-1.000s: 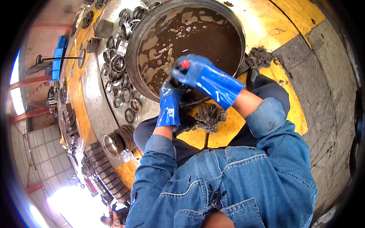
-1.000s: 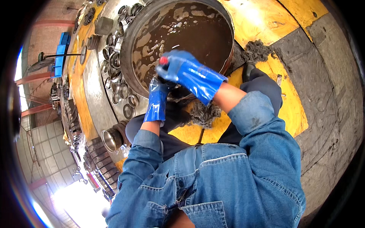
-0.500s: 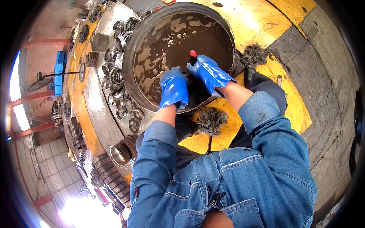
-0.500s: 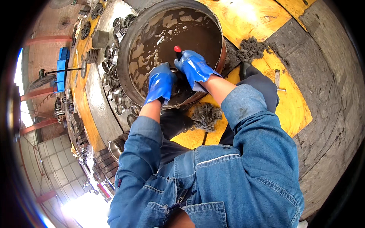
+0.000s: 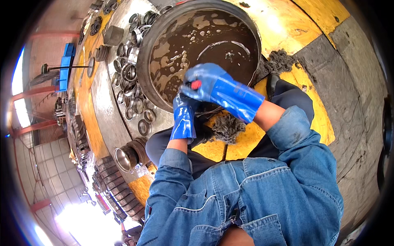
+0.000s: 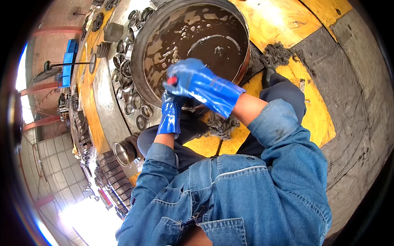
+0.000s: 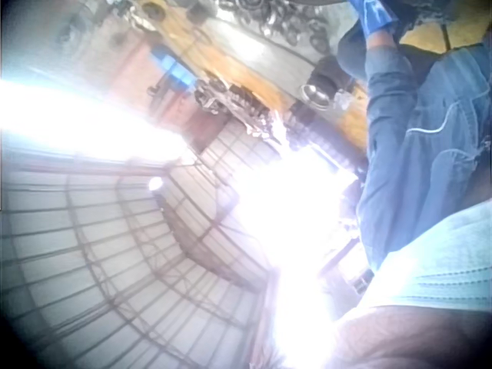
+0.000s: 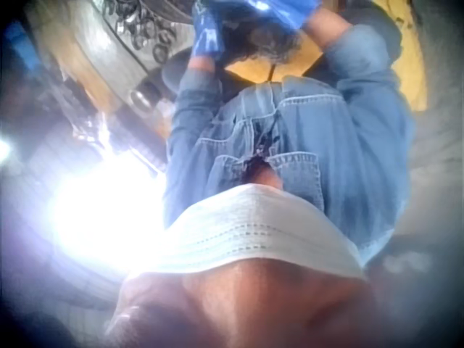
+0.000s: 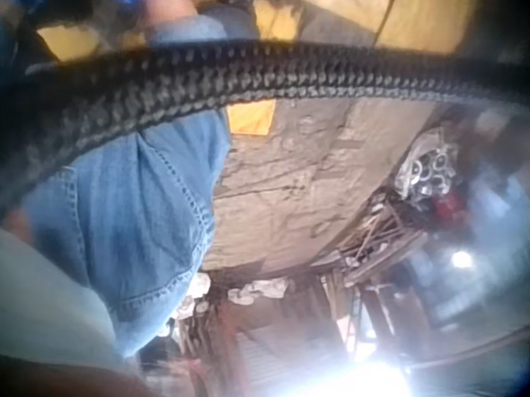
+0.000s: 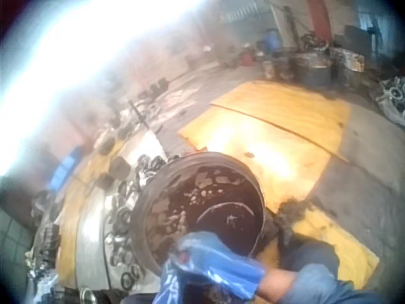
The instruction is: The person sits on the floor and scrubs metal rings with a red-handled brush while dipping them into a large metal basin filled with dark liquid. The person repeatedly dips, scrubs, and lifts the rings, then places them on the floor beside the basin.
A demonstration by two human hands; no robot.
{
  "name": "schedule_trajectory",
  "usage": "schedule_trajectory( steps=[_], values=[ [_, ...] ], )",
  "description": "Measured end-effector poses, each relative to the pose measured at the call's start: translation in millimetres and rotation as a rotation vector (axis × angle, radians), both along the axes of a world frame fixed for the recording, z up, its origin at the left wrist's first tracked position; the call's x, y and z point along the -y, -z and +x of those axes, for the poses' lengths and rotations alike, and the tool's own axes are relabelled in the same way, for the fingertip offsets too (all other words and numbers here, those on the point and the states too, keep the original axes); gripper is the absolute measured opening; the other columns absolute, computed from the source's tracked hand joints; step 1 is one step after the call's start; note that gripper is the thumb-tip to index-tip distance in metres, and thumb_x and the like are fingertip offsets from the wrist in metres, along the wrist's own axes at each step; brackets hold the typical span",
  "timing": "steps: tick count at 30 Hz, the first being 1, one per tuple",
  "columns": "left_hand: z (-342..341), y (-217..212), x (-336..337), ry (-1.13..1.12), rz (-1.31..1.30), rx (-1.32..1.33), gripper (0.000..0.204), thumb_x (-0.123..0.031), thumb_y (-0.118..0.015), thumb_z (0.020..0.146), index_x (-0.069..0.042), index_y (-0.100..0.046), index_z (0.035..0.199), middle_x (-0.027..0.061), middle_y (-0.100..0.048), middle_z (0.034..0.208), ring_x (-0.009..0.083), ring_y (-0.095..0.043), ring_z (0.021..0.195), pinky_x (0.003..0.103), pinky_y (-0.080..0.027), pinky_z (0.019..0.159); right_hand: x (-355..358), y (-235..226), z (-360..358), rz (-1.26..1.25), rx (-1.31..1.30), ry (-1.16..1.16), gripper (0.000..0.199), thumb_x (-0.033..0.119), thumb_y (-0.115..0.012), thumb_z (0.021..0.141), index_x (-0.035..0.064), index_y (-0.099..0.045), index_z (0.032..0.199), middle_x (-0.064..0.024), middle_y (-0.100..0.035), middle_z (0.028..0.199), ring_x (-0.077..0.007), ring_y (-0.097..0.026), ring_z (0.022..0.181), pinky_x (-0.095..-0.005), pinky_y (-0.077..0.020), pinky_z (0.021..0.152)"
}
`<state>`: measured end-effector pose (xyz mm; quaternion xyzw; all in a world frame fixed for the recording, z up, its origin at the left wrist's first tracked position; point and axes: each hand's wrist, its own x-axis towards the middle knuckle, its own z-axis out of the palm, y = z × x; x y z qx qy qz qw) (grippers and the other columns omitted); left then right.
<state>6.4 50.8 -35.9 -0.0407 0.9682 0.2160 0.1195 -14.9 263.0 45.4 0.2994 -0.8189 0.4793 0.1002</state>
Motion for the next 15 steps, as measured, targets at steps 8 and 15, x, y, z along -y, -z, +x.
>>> schedule_trajectory(
  steps=[8,15],
  values=[
    [-0.3,-37.5,-26.3,-0.142,-0.016,0.107,0.065,-0.041,-0.090,0.073,-0.003,-0.072,0.123,0.0242,-0.075,0.119,0.0393,-0.071,0.114,0.044,-0.056,0.099,-37.1,68.1,-33.3,0.088,0.513,0.353,0.030,0.039,-0.071,0.096,0.0106,-0.078,0.100,-0.0134,-0.077,0.097,-0.0328,-0.074,0.091,-0.0413,-0.0595,0.081],
    [1.2,-17.2,-12.0,-0.052,0.224,-0.033,0.060,-0.041,-0.087,0.078,-0.006,-0.072,0.125,0.0202,-0.076,0.119,0.0379,-0.072,0.114,0.043,-0.057,0.098,2.4,9.1,-1.0,0.038,0.113,0.008,0.026,0.035,-0.070,0.095,0.0109,-0.078,0.098,-0.0137,-0.076,0.096,-0.0360,-0.073,0.093,-0.0450,-0.0594,0.081]
  ],
)
